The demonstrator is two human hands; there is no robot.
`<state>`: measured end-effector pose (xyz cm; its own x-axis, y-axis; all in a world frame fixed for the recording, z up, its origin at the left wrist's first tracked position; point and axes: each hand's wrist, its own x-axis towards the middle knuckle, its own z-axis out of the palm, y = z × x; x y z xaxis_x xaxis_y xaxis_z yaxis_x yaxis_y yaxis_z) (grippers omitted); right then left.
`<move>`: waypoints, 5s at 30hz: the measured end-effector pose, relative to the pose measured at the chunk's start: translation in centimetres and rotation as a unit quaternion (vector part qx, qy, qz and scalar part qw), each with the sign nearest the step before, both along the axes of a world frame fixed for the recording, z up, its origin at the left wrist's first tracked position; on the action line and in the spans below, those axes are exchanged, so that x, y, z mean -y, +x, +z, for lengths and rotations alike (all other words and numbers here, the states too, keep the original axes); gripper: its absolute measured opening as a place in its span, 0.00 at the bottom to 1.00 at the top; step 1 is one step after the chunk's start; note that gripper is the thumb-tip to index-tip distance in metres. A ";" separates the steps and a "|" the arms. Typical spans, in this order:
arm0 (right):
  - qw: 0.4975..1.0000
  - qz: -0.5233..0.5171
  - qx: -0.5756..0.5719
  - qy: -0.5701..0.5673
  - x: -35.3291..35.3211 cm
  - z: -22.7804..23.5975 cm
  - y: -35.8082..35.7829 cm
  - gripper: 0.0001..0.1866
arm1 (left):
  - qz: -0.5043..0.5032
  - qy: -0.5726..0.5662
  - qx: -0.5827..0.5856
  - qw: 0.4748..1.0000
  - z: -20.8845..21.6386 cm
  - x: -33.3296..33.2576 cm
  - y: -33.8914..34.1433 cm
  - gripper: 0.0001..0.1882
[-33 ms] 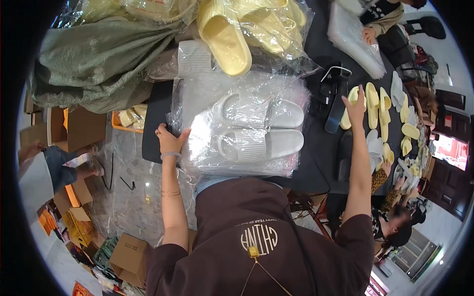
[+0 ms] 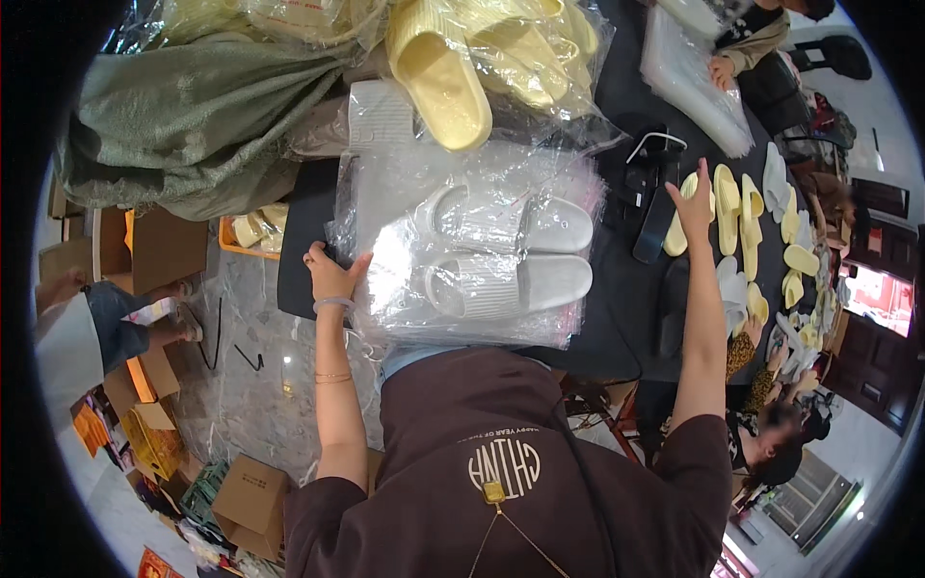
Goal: The person unpacks pairs of slippers from a large green sack and wraps them individually in bubble wrap. They handle black, white, and yellow slippers, placing the wrapped pairs on a table alongside other packaged items.
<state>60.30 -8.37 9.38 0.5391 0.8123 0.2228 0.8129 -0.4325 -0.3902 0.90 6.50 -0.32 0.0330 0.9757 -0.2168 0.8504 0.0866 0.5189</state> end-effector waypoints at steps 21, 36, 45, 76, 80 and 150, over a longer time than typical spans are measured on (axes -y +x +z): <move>0.992 0.084 -0.082 0.034 -5.1 -0.8 2.1 0.39 | 0.001 0.000 -0.005 1.000 -0.5 0.0 0.0 0.50; 0.997 0.062 -0.043 0.001 -5.4 -0.3 2.0 0.34 | 0.010 0.000 -0.002 1.000 -0.5 0.1 0.1 0.49; 0.997 0.057 -0.054 -0.006 -5.3 -0.7 2.4 0.35 | 0.005 0.001 -0.004 1.000 -0.4 0.0 0.2 0.49; 0.995 0.059 -0.077 -0.021 -5.4 0.3 1.5 0.36 | -0.010 0.020 -0.004 1.000 -0.2 -0.1 0.3 0.47; 0.995 0.080 -0.060 -0.022 -5.4 0.2 2.2 0.35 | -0.010 0.016 -0.004 1.000 -0.2 -0.1 0.2 0.47; 0.938 -0.129 -0.314 -0.075 13.9 -9.7 -24.0 0.28 | -0.017 -0.132 -0.031 0.991 1.2 2.8 -0.2 0.39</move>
